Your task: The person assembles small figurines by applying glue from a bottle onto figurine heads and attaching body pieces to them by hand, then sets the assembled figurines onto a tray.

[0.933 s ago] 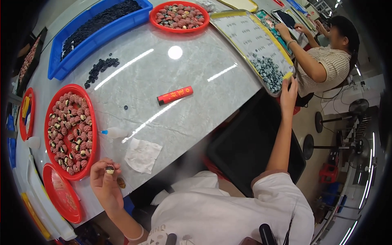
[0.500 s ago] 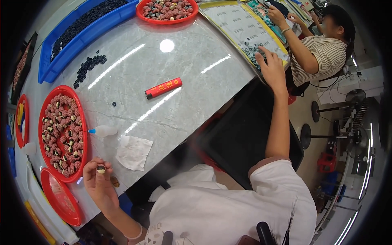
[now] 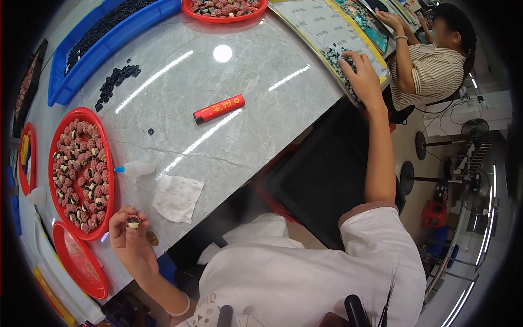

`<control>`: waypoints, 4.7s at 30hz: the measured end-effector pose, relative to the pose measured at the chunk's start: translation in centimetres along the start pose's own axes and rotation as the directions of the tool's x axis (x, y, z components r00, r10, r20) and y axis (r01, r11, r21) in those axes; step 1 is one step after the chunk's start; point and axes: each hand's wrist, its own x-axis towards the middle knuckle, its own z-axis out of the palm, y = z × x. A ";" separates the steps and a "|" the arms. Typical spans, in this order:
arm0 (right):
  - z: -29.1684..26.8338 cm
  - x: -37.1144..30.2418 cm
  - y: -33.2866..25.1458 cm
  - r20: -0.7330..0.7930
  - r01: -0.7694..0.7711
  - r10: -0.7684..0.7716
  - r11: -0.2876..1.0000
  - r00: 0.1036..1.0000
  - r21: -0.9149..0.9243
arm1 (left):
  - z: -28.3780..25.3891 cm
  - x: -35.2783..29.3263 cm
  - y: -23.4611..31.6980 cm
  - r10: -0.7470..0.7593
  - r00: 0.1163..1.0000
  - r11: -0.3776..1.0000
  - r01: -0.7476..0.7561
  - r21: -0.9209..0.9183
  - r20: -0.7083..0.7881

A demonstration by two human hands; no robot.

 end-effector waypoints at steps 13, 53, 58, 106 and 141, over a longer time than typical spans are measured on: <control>0.0 -0.9 -1.4 -0.029 -0.008 0.008 1.000 1.000 -0.009 | -0.2 -0.1 0.1 0.005 1.000 1.000 -0.004 -0.010 0.026; -2.2 2.9 -4.3 0.249 -0.317 0.215 0.392 0.944 0.864 | -0.2 0.0 -0.1 -0.003 0.999 1.000 0.004 -0.012 0.042; 1.8 3.3 -12.2 0.402 -0.329 -0.093 0.426 0.911 0.843 | -0.4 -0.1 0.1 0.005 1.000 1.000 -0.005 -0.009 0.030; 0.4 0.1 -3.5 0.105 0.326 -0.311 0.926 0.945 -0.192 | -0.2 0.0 0.2 -0.004 1.000 1.000 0.004 0.006 0.024; -1.4 -2.6 -2.4 0.106 0.174 -0.184 0.980 0.977 0.100 | -0.4 -0.1 -0.1 0.003 0.999 1.000 -0.004 0.017 0.039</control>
